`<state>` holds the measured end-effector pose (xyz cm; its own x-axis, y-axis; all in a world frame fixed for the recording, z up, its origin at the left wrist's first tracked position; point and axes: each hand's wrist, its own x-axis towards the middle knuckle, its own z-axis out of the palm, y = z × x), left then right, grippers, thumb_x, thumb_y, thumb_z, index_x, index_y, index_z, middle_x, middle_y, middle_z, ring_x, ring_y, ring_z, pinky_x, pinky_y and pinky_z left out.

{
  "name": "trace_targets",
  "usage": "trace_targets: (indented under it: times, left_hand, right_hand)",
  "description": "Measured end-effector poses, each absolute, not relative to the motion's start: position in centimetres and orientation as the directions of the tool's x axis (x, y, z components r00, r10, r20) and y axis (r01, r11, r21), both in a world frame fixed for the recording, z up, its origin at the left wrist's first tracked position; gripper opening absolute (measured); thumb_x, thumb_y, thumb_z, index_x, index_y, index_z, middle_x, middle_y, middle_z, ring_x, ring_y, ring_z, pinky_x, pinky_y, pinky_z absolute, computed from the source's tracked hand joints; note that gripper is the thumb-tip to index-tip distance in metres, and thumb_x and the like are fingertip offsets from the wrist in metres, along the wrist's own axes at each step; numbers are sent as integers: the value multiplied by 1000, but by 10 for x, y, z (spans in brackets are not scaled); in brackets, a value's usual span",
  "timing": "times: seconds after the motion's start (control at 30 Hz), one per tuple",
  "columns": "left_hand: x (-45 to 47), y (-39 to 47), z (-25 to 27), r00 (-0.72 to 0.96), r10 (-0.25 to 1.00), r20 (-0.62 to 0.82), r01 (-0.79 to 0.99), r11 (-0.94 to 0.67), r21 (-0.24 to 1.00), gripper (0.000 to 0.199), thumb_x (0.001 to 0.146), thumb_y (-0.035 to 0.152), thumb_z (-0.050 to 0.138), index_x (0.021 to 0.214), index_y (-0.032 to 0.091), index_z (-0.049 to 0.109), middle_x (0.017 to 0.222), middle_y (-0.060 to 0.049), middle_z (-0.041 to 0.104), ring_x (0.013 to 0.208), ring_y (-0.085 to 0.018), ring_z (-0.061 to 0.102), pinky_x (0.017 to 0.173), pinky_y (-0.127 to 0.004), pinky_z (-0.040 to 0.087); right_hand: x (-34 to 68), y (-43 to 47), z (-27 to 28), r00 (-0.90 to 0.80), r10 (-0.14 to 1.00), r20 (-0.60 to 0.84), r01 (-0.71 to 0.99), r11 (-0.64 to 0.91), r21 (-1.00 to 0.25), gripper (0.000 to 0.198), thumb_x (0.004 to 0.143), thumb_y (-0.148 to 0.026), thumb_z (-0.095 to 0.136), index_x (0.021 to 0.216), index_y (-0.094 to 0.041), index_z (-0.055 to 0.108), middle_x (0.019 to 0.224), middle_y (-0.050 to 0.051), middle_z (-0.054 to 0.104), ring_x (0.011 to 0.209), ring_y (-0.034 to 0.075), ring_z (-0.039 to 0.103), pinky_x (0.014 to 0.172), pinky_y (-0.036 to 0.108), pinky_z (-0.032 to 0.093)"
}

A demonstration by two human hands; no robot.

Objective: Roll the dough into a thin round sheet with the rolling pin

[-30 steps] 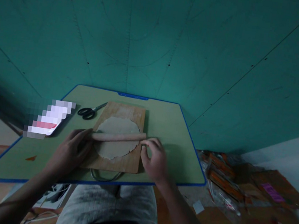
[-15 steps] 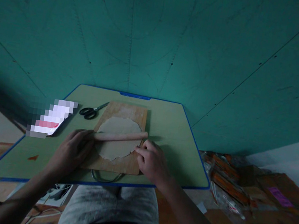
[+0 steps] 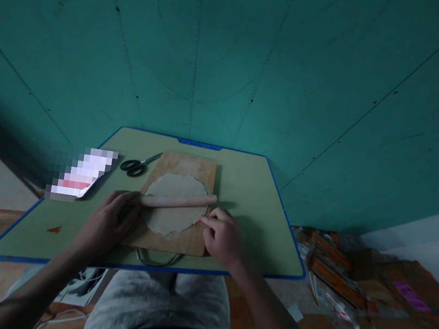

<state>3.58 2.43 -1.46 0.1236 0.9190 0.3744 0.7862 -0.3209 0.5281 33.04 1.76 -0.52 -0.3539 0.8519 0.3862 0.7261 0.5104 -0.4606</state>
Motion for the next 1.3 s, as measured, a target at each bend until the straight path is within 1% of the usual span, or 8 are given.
trace_targets:
  times: [0.07,0.17,0.7,0.83,0.93,1.07,1.2,1.3]
  left_hand:
    - [36,24,-15,127,920,370,786,-321,529,38,96,40,45,120,15,61,113,-13,62,103,-27,63,90,-41,54]
    - [36,24,-14,125,921,369,788,-318,526,39,96,39,44,121,14,60,113,-14,62,105,-27,62,92,-42,54]
    - [38,22,-10,109,930,351,784,-298,545,34,96,40,45,117,18,62,111,-11,62,103,-26,63,91,-40,54]
    - [38,22,-10,118,930,349,787,-302,538,34,96,37,46,119,18,61,111,-11,61,103,-26,63,91,-40,54]
    - [37,23,-12,120,926,357,786,-308,536,34,96,37,46,119,17,60,111,-12,61,102,-26,63,90,-41,54]
    - [37,23,-12,119,923,367,778,-316,542,35,96,37,46,119,16,60,111,-12,61,101,-26,63,89,-41,55]
    - [37,23,-12,123,921,370,776,-322,542,35,97,38,45,119,16,61,111,-12,62,102,-26,63,90,-41,55]
    - [37,23,-14,130,917,376,776,-330,537,36,97,39,44,118,15,61,111,-12,62,100,-26,63,88,-40,55]
  right_hand:
    - [332,21,-8,-281,868,409,706,476,-524,39,82,-4,49,103,-22,77,85,4,63,82,18,61,74,30,52]
    - [332,22,-9,-242,877,415,717,450,-532,39,83,-5,47,103,-21,77,84,5,62,81,19,62,74,31,52]
    - [329,28,7,-351,882,315,852,440,-283,31,85,-6,53,87,-22,79,84,4,64,75,16,60,64,27,45]
    - [329,21,1,-346,879,327,854,440,-278,35,86,-6,50,97,-23,79,82,5,63,75,17,59,65,28,46]
    - [331,17,-3,-335,887,318,824,439,-359,39,85,-6,48,105,-23,78,81,5,61,77,18,59,68,28,47]
    - [335,20,-6,-238,934,267,656,358,-665,36,85,-12,48,102,-21,78,86,6,63,79,18,61,69,29,50]
    - [338,25,-8,-40,998,58,270,66,-961,21,82,-31,61,90,-21,77,80,4,66,70,17,60,63,29,48]
    - [337,27,-10,58,990,-125,-35,-123,-992,27,68,-41,76,83,-20,76,71,2,66,60,14,54,57,28,43]
